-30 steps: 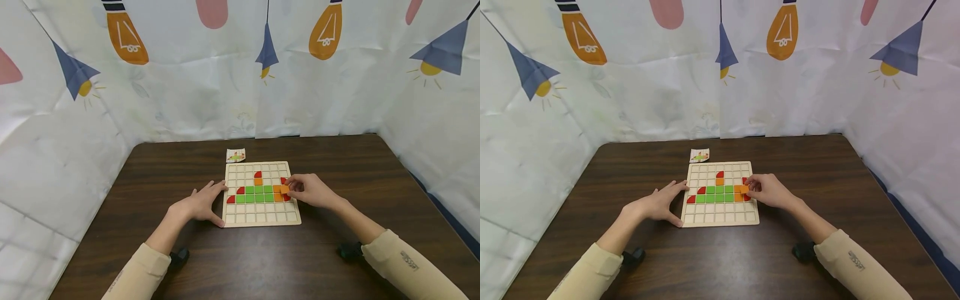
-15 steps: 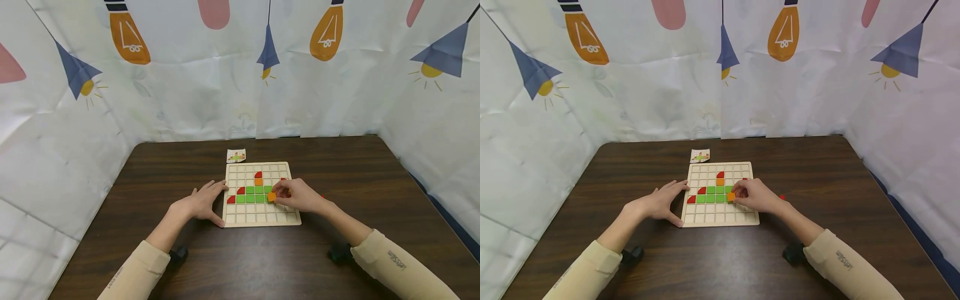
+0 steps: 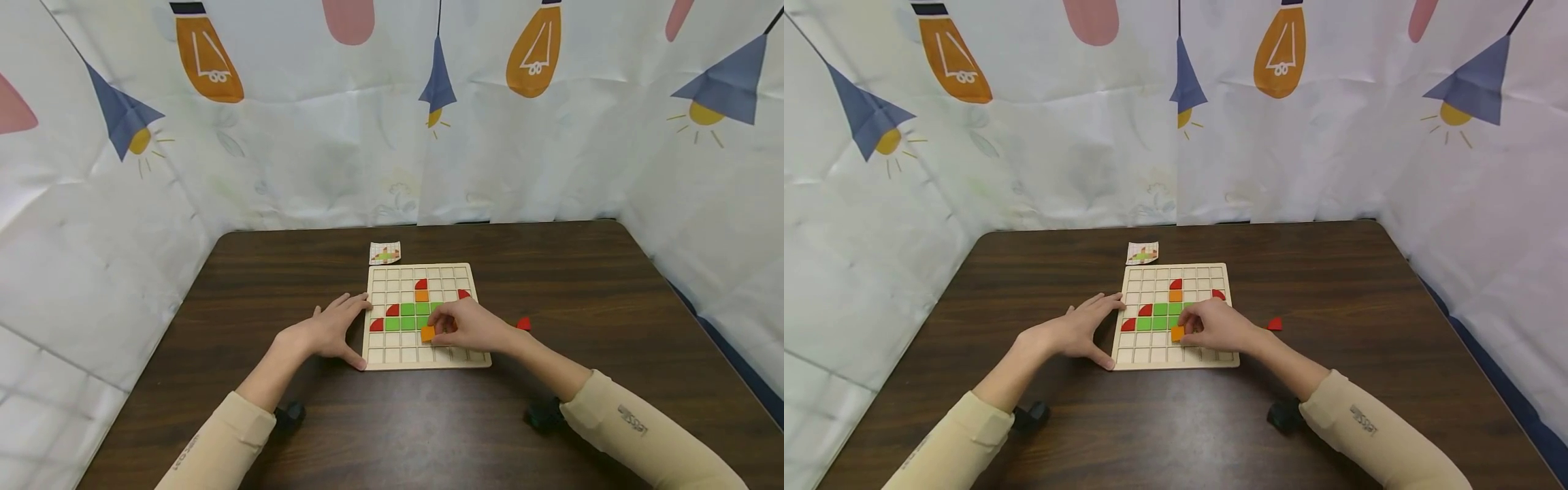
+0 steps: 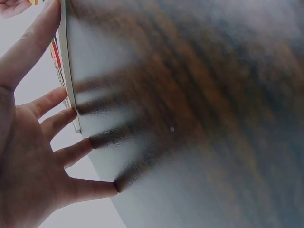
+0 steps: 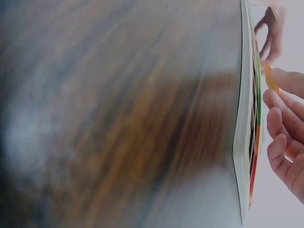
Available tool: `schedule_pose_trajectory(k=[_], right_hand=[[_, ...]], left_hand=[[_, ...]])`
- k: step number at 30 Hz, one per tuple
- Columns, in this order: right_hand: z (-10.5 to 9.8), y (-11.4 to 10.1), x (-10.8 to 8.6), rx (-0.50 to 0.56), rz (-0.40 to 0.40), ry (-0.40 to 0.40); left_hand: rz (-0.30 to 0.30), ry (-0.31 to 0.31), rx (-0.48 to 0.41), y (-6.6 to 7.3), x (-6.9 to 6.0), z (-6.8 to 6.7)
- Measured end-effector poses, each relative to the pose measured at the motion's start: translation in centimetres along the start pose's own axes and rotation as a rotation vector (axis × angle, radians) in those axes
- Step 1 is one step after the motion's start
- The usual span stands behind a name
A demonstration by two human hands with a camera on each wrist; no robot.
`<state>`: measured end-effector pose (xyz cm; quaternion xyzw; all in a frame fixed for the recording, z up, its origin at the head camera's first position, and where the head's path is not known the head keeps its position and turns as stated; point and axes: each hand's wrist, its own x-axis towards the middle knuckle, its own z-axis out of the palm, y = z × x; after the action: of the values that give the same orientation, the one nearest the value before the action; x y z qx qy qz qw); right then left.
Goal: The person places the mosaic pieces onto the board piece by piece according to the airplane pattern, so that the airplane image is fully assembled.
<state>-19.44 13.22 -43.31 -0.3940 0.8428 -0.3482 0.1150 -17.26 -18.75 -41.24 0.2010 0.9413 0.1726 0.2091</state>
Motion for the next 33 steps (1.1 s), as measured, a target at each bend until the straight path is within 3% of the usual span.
schedule_pose_trajectory(k=[22, 33], right_hand=[[0.8, -1.5, 0.6, -0.135, 0.037, -0.026], [-2.2, -0.3, -1.6, -0.143, 0.041, 0.039]], left_hand=[[0.006, -0.01, -0.027, -0.2, -0.2, 0.2], [0.017, -0.014, -0.036, -0.2, -0.2, 0.0]])
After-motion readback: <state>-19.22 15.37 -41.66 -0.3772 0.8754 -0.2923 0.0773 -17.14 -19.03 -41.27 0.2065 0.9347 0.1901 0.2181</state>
